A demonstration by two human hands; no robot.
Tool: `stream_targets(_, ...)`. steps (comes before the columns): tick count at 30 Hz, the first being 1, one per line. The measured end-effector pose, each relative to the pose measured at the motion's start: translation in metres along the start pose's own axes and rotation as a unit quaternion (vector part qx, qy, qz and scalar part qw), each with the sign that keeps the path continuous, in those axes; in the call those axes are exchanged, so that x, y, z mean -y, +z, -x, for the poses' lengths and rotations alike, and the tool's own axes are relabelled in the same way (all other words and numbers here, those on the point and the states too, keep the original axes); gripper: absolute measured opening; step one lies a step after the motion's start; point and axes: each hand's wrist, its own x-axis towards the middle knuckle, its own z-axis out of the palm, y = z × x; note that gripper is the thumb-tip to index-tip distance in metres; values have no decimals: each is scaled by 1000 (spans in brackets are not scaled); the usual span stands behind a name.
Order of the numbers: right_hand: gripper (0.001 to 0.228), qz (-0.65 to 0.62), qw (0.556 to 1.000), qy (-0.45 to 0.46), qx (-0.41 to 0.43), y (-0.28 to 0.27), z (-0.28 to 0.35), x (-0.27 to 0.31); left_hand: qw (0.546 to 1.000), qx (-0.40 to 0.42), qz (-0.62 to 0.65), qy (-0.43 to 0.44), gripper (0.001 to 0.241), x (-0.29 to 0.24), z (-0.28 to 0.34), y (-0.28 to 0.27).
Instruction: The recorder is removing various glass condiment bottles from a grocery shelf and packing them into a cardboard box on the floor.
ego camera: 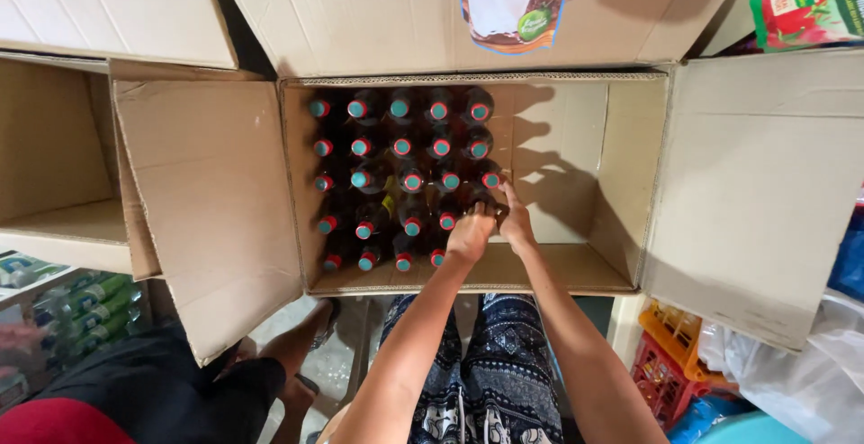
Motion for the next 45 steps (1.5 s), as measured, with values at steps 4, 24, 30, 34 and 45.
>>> stream_targets(4,79,-9,999,41,1,-4,5,13,999,-25,18,-10,33,-3,-2,-3)
stream_targets(24,51,61,947,-227,-217,-58,111,129,969,-218,96,72,48,-97,91,-223)
stream_targets(30,48,32,925,-301,-230,-141,210,317,899,-356,187,173,43,-194,123,-368)
stream_targets(34,41,23,904,-327,-276,-191,253,407,851,-423,205,233,46,-248,138,-457)
stream_targets(45,46,65,706,-599,-373,-317,367,626,706,-554,206,391,43,-362,166,-657)
